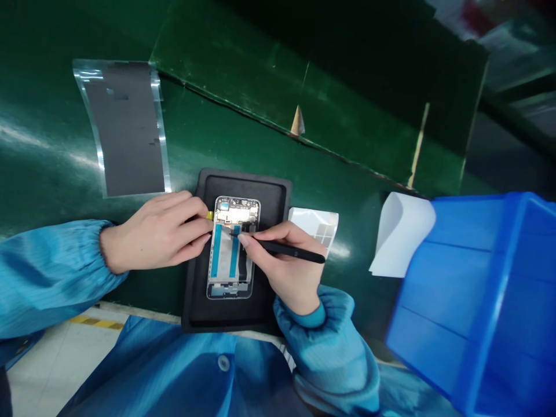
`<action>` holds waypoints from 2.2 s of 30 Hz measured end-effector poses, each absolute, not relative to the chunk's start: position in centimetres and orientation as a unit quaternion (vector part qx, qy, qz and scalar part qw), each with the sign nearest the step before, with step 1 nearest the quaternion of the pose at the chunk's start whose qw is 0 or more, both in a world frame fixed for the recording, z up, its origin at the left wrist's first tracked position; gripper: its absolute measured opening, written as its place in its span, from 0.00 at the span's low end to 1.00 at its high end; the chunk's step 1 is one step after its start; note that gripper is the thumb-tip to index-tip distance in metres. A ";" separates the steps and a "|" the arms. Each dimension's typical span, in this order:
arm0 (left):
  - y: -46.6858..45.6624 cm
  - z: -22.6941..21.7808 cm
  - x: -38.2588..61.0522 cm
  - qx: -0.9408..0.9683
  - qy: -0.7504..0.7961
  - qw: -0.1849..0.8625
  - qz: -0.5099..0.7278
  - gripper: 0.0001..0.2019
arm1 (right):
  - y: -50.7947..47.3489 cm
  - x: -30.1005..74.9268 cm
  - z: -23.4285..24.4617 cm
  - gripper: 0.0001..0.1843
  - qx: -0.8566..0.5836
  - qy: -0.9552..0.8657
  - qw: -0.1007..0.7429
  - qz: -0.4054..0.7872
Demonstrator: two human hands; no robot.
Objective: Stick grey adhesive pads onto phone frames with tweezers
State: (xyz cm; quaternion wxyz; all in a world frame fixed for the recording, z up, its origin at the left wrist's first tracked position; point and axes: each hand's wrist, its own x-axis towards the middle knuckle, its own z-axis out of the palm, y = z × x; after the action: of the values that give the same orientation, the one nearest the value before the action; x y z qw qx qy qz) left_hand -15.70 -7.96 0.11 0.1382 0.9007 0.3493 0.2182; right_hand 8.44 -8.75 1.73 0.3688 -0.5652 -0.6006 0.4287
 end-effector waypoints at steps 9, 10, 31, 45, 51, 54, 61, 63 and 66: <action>-8.0 0.1 -15.8 0.900 0.348 0.141 0.221 0.06 | -8.8 8.4 1.7 0.09 -0.565 -0.595 0.372 0.434; -8.0 0.1 -15.8 0.900 0.349 0.142 0.221 0.06 | -8.8 8.4 1.7 0.09 -0.566 -0.595 0.371 0.433; -8.0 0.3 -15.7 0.900 0.349 0.140 0.220 0.07 | -8.9 8.5 1.6 0.10 -0.577 -0.596 0.359 0.427; -8.0 0.2 -15.7 0.900 0.349 0.139 0.219 0.07 | -8.9 8.5 1.6 0.10 -0.574 -0.597 0.365 0.425; -7.9 0.2 -15.6 0.901 0.350 0.139 0.215 0.08 | -8.8 8.4 1.8 0.10 -0.572 -0.600 0.367 0.422; -7.9 0.2 -15.6 0.900 0.349 0.137 0.221 0.07 | -8.8 8.4 1.7 0.10 -0.574 -0.599 0.366 0.421; -8.0 0.2 -15.8 0.900 0.349 0.141 0.219 0.07 | -8.8 8.4 1.7 0.09 -0.577 -0.596 0.363 0.425; -8.0 0.2 -15.7 0.900 0.348 0.141 0.221 0.07 | -8.8 8.4 1.7 0.09 -0.583 -0.597 0.357 0.420; -7.9 0.2 -15.7 0.900 0.350 0.139 0.219 0.07 | -8.8 8.4 1.8 0.10 -0.585 -0.600 0.355 0.414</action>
State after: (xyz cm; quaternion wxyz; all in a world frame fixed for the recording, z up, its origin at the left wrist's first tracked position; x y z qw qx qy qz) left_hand -15.72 -7.93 0.23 0.1391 0.9001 0.3502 0.2185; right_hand 8.39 -8.80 1.78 0.3552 -0.5853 -0.5999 0.4140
